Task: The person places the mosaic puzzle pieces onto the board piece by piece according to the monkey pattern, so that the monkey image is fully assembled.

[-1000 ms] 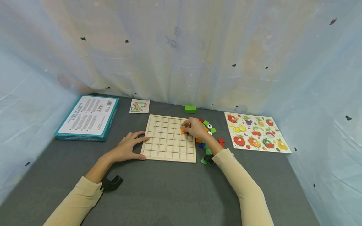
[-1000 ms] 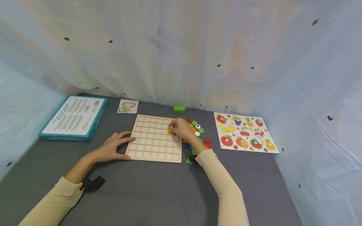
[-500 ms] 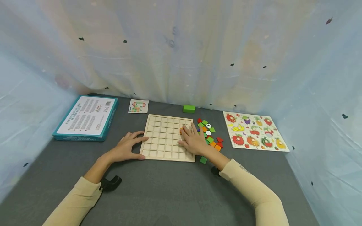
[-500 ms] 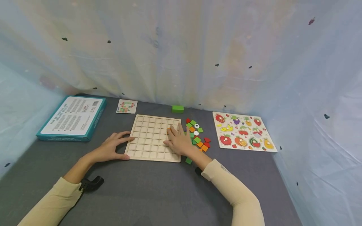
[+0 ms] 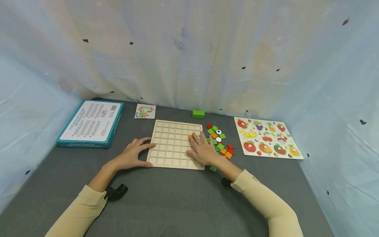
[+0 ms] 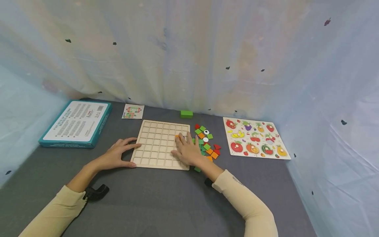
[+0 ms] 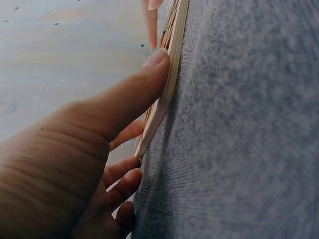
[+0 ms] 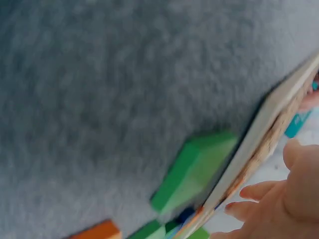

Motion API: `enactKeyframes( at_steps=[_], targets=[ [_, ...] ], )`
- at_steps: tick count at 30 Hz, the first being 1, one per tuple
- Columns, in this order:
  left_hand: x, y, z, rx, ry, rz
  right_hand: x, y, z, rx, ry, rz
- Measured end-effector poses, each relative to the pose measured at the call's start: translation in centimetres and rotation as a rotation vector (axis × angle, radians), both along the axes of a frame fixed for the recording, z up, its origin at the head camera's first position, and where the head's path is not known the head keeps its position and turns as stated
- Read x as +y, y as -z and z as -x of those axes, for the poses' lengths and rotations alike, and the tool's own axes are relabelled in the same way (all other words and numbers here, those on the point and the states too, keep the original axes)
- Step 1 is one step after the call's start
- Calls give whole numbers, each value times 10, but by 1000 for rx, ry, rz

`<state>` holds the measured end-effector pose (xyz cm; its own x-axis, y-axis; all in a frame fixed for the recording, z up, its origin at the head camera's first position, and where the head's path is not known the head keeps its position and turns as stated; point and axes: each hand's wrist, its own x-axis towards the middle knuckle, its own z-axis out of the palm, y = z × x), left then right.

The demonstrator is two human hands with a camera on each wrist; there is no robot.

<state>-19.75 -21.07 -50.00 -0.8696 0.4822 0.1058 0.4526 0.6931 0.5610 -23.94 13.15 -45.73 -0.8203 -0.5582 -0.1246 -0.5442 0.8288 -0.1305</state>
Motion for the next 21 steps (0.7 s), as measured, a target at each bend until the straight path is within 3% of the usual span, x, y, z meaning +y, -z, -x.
enactKeyframes(
  at_steps=[7,13,21],
  targets=[
    [1,0,-1,-1,-3,-3,43,-6,24,60,144,224],
    [1,2,-2,2,-3,-7,98,-11,27,-13,270,426],
    [0,1,-1,-9,-3,-7,132,-7,18,-33,309,427]
  ],
)
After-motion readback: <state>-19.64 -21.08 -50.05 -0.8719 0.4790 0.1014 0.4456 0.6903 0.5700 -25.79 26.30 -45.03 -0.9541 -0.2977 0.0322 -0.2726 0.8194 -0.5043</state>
